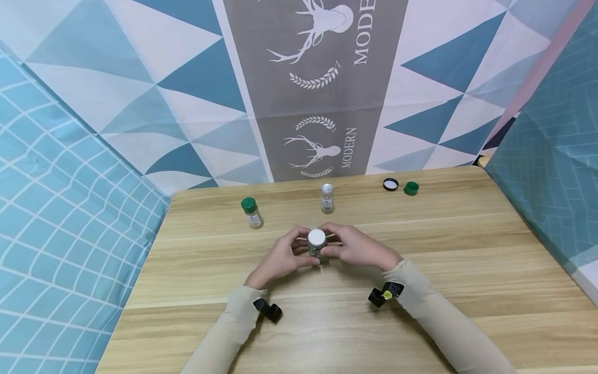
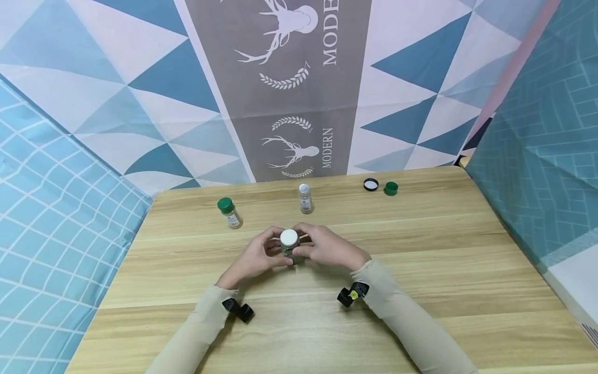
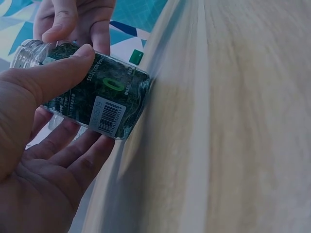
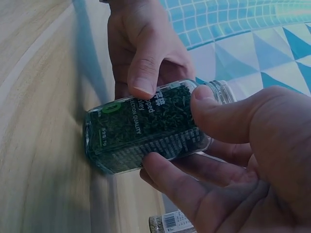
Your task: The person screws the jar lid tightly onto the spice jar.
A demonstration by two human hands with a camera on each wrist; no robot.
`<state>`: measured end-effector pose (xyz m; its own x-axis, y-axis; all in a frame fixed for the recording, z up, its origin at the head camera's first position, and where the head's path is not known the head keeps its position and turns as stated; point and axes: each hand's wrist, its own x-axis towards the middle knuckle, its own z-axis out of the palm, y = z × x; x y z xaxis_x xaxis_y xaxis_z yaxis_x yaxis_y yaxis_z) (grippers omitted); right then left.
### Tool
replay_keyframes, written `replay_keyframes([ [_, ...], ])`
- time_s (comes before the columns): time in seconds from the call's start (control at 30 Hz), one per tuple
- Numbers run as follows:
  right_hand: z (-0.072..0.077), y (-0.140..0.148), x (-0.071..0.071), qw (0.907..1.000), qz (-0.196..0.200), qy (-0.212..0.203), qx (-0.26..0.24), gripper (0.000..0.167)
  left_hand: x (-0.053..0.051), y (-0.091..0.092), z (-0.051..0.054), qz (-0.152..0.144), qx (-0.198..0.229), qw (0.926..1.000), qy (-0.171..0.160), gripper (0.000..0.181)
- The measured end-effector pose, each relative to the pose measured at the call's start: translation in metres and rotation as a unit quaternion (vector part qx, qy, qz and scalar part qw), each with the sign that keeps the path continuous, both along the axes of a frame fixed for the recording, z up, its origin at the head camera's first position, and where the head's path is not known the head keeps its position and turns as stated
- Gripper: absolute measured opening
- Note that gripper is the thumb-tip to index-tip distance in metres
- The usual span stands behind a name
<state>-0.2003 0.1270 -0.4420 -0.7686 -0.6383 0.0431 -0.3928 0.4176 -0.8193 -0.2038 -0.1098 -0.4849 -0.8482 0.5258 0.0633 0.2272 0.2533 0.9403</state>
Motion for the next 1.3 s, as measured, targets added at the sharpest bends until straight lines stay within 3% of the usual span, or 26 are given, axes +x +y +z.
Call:
replay_keyframes([
  [0.2,0.0,0.004,0.003,0.9999,-0.012,-0.003,-0.012,0.042,0.0,0.004,-0.001,-0.008,0.005,0.9999,0.008,0.061],
  [0.43,-0.014,0.004,0.008,0.9993,-0.027,0.017,-0.022,0.046,0.005,0.004,-0.004,-0.004,-0.001,0.9999,0.011,0.061],
  [0.63,-0.02,0.004,0.012,0.9982,-0.038,0.01,-0.046,0.046,0.009,0.005,-0.003,-0.001,-0.011,0.9997,0.02,0.061],
  [0.83,-0.018,0.006,0.015,0.9978,-0.045,0.008,-0.048,0.045,0.011,0.008,-0.003,-0.004,-0.007,0.9997,0.022,0.06],
  [1.3,-0.007,0.014,0.017,0.9972,-0.025,-0.043,-0.055,0.038,0.018,0.013,-0.001,-0.024,0.018,0.9994,0.016,0.057],
])
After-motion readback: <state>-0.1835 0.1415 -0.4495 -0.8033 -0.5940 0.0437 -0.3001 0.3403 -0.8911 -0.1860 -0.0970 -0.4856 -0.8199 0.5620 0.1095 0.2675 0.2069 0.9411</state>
